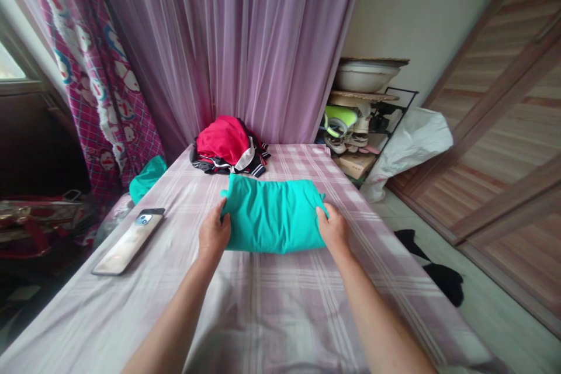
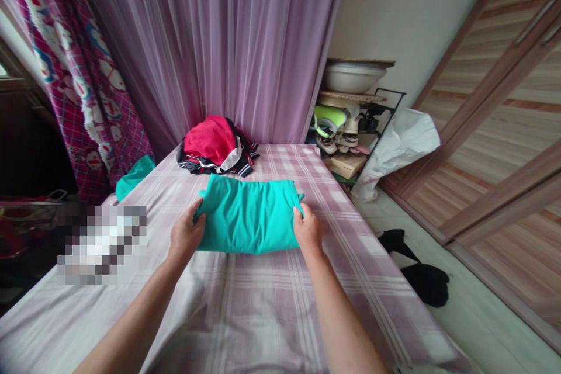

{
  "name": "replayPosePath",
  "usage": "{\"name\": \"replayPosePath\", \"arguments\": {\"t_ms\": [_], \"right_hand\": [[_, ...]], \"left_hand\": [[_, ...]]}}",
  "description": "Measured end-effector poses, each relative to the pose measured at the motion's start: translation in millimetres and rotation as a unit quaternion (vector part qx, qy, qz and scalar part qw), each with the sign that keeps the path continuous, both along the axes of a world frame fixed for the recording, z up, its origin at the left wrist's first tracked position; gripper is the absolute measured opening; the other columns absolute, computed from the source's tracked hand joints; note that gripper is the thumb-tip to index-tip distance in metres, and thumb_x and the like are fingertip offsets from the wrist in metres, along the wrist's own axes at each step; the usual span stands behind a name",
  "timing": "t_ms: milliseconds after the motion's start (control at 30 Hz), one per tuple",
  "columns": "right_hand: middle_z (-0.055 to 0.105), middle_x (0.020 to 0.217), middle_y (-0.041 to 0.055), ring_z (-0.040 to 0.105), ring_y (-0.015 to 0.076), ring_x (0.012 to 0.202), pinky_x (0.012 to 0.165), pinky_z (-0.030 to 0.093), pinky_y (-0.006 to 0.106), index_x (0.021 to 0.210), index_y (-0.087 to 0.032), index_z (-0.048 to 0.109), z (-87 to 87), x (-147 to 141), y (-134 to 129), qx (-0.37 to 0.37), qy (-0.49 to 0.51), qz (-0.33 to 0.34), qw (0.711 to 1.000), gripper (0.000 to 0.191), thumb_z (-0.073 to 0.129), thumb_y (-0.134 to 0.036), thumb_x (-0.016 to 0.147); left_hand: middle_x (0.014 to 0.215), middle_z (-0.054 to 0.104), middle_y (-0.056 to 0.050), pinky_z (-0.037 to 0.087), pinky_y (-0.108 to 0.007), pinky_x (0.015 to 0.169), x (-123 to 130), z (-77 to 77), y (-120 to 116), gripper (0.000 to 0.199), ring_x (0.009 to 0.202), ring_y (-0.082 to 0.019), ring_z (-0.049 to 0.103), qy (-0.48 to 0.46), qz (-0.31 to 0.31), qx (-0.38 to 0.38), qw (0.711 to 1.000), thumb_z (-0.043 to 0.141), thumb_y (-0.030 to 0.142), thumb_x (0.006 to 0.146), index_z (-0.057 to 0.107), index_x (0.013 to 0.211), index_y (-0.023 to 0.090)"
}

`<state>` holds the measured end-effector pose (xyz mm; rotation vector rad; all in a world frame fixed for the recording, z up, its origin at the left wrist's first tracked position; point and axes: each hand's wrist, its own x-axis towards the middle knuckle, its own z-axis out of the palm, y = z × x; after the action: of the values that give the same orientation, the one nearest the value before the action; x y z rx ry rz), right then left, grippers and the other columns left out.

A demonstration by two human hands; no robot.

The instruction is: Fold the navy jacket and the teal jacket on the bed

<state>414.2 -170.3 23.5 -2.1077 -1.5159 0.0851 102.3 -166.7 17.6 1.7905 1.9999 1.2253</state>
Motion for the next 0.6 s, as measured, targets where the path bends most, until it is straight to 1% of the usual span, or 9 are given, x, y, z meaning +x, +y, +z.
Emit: {"name": "replayPosePath", "arguments": {"t_ms": [67,133,200,267,333,400,500,567,600], "right_hand": [[0.075,0.106,0.0153,0.068,0.026,0.095,0.076,0.045,0.031,0.124,-0.015,0.067,-12.2,-0.6,1.8,-0.03,0.014,0.002,0.999,0.044,0.04,-0.035,0.096],[0.074,0.111,0.0168,0.068,0.027,0.098,0.08,0.048,0.033,0.13,-0.013,0.063,-25.6,0.8,2.9,-0.056,0.021,-0.002,0.998,0.046,0.043,-0.033,0.094],[0.07,0.121,0.0195,0.066,0.0286,0.107,0.088,0.048,0.037,0.135,-0.009,0.058,-34.9,2.3,4.0,-0.027,0.013,-0.004,1.0,0.051,0.045,-0.033,0.092],[0.064,0.131,0.0202,0.06,0.03,0.119,0.097,0.046,0.041,0.136,-0.01,0.056,-36.4,1.1,6.2,0.051,-0.009,0.006,0.999,0.052,0.046,-0.034,0.091],[0.059,0.138,0.0189,0.055,0.0309,0.126,0.102,0.044,0.045,0.135,-0.013,0.057,-29.4,-5.1,10.4,0.121,-0.03,0.029,0.992,0.051,0.046,-0.036,0.091],[0.056,0.14,0.0183,0.051,0.0309,0.129,0.104,0.043,0.048,0.135,-0.016,0.057,-15.9,-16.6,17.5,0.159,-0.037,0.064,0.985,0.05,0.045,-0.038,0.093],[0.053,0.144,0.0192,0.046,0.0301,0.134,0.107,0.04,0.047,0.14,-0.015,0.053,10.0,-40.2,33.6,0.172,-0.028,0.123,0.977,0.051,0.042,-0.037,0.095],[0.052,0.145,0.019,0.044,0.0297,0.136,0.11,0.038,0.046,0.141,-0.013,0.052,27.2,-56.8,47.3,0.171,-0.023,0.157,0.972,0.052,0.041,-0.035,0.096],[0.052,0.145,0.0184,0.044,0.0295,0.136,0.111,0.037,0.046,0.141,-0.013,0.053,35.0,-64.6,54.5,0.173,-0.021,0.171,0.97,0.052,0.04,-0.034,0.096]], "left_hand": [[0.132,0.067,-0.007,0.053,-0.041,0.101,-8.5,-9.9,-1.1,0.05,0.119,-0.026,0.064,-0.001,0.015,-0.02,1.0,0.051,0.024,0.087,0.057,0.136,0.022],[0.135,0.065,-0.011,0.052,-0.043,0.102,-17.2,-23.2,-3.3,0.053,0.122,-0.027,0.063,0.005,0.02,-0.04,0.999,0.051,0.022,0.086,0.053,0.139,0.019],[0.141,0.06,-0.015,0.049,-0.045,0.106,-23.8,-33.3,-5.0,0.055,0.128,-0.029,0.058,0.026,0.014,-0.031,0.999,0.05,0.023,0.086,0.051,0.14,0.016],[0.146,0.054,-0.018,0.046,-0.047,0.109,-25.8,-34.6,-5.0,0.054,0.133,-0.03,0.053,0.059,0.004,-0.004,0.998,0.049,0.027,0.089,0.05,0.14,0.012],[0.149,0.05,-0.02,0.043,-0.048,0.111,-21.0,-25.8,-2.2,0.053,0.136,-0.031,0.05,0.099,-0.007,0.013,0.995,0.047,0.032,0.092,0.051,0.14,0.011],[0.15,0.05,-0.017,0.039,-0.05,0.114,-9.0,-9.8,4.2,0.051,0.14,-0.031,0.045,0.145,-0.023,0.015,0.989,0.046,0.035,0.094,0.052,0.14,0.014],[0.153,0.048,-0.012,0.028,-0.054,0.119,16.5,15.4,21.8,0.047,0.145,-0.031,0.037,0.218,-0.057,-0.002,0.974,0.041,0.036,0.097,0.055,0.139,0.02],[0.156,0.043,-0.011,0.022,-0.055,0.121,31.5,24.9,37.8,0.049,0.148,-0.031,0.032,0.256,-0.08,-0.021,0.963,0.038,0.038,0.099,0.052,0.142,0.019],[0.157,0.041,-0.011,0.019,-0.055,0.122,36.8,26.1,46.2,0.052,0.149,-0.031,0.029,0.269,-0.088,-0.032,0.959,0.037,0.04,0.099,0.05,0.144,0.018]]}}
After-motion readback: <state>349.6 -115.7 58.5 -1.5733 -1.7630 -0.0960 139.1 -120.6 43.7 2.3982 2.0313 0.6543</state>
